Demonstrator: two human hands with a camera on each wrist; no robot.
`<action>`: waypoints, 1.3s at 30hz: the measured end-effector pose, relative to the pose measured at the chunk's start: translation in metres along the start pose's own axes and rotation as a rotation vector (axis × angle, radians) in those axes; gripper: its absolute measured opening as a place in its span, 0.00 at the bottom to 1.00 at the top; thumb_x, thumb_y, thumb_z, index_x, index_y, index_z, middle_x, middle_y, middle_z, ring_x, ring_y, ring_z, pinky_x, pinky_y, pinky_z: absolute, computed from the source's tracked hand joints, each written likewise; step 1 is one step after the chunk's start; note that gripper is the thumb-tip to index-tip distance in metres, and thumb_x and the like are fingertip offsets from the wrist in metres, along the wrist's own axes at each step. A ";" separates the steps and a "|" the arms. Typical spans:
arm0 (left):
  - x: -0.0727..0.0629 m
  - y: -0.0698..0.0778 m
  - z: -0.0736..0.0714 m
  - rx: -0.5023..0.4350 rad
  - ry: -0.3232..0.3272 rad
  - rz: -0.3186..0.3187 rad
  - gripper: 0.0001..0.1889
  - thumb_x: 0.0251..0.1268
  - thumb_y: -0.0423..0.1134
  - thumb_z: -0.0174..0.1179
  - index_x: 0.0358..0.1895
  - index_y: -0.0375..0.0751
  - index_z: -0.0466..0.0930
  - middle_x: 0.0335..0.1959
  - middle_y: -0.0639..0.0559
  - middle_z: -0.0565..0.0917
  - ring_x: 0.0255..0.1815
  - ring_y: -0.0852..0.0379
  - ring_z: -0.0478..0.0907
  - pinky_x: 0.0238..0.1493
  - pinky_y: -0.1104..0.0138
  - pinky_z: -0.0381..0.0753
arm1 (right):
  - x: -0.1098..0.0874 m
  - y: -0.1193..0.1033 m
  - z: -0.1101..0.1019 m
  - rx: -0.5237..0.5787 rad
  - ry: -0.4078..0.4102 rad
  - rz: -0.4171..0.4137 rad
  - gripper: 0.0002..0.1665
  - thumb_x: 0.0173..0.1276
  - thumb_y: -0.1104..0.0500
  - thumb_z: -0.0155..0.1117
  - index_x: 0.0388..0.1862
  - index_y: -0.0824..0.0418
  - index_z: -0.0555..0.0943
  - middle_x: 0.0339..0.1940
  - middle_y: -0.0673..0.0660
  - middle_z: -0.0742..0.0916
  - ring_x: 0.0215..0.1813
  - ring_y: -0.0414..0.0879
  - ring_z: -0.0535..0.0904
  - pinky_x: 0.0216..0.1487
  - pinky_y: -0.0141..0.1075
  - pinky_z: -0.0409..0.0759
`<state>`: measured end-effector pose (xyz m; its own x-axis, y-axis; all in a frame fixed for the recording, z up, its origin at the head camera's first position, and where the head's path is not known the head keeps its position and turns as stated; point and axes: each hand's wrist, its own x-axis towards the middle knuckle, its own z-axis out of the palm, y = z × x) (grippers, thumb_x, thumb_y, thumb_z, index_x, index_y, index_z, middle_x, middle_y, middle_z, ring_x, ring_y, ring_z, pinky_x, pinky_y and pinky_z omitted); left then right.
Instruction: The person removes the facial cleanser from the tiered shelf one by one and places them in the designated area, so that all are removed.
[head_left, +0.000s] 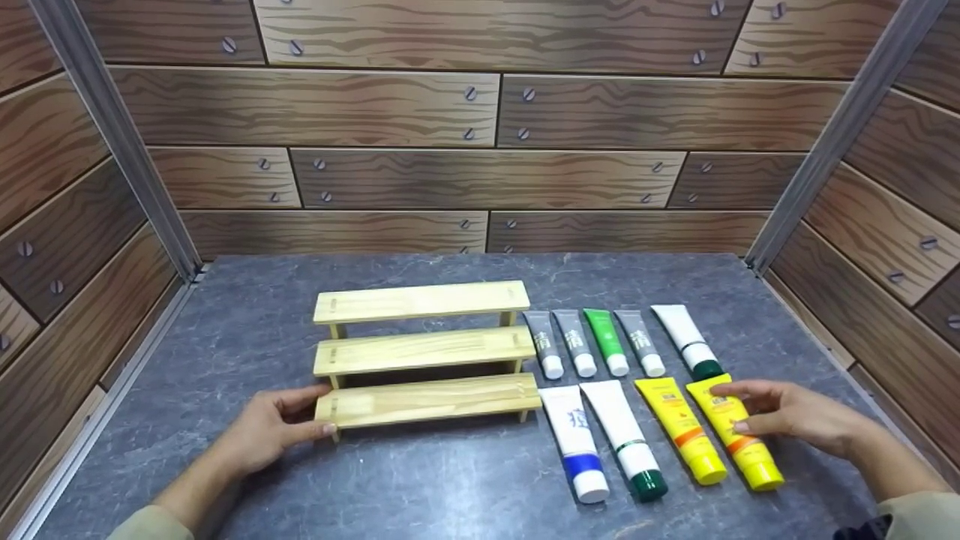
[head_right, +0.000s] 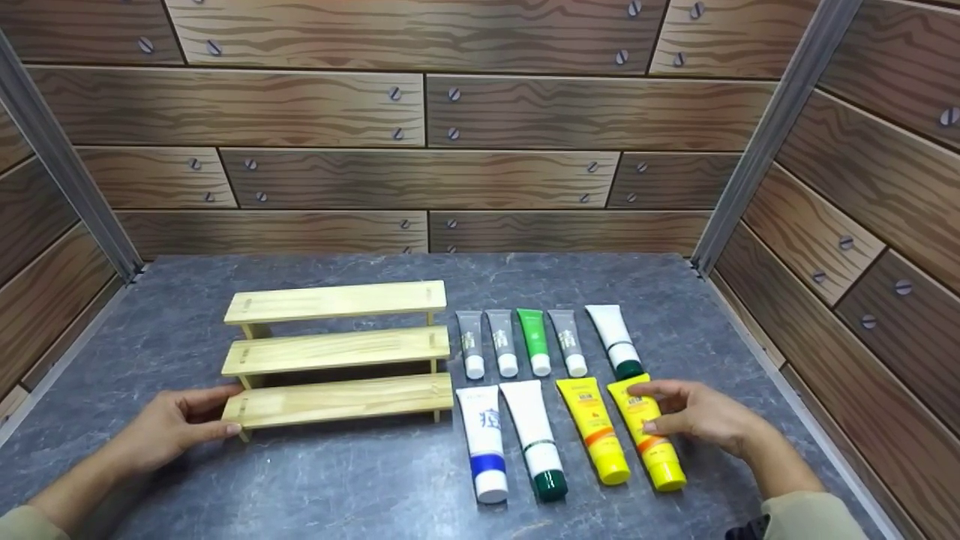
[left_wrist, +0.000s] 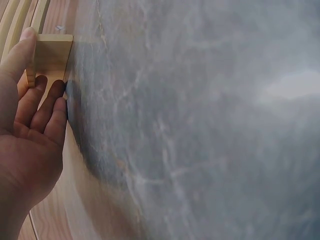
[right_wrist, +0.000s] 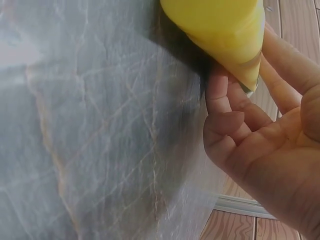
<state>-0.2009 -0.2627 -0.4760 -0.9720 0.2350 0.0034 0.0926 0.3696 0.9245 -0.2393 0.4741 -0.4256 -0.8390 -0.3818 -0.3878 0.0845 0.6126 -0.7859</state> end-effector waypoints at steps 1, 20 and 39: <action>0.000 0.000 0.000 -0.002 0.001 0.001 0.37 0.62 0.40 0.79 0.71 0.26 0.75 0.64 0.32 0.83 0.62 0.44 0.83 0.56 0.73 0.82 | 0.000 0.000 0.000 -0.008 0.007 0.010 0.39 0.77 0.56 0.69 0.81 0.66 0.67 0.63 0.64 0.80 0.59 0.53 0.76 0.53 0.42 0.84; 0.000 -0.001 0.000 -0.007 0.007 0.006 0.37 0.62 0.39 0.79 0.70 0.25 0.75 0.64 0.30 0.82 0.61 0.43 0.84 0.55 0.72 0.83 | -0.001 -0.002 -0.001 -0.055 0.071 0.097 0.43 0.74 0.51 0.73 0.81 0.63 0.68 0.73 0.73 0.75 0.66 0.60 0.76 0.56 0.46 0.83; -0.001 0.001 0.001 -0.023 -0.001 0.009 0.36 0.63 0.37 0.78 0.70 0.24 0.74 0.64 0.30 0.82 0.62 0.44 0.83 0.55 0.72 0.83 | -0.003 0.001 -0.005 -0.069 0.093 0.142 0.46 0.75 0.47 0.72 0.83 0.63 0.65 0.76 0.77 0.72 0.72 0.67 0.74 0.62 0.57 0.82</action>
<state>-0.1999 -0.2616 -0.4755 -0.9710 0.2387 0.0115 0.0962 0.3464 0.9331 -0.2389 0.4796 -0.4230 -0.8674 -0.2246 -0.4441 0.1713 0.7031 -0.6901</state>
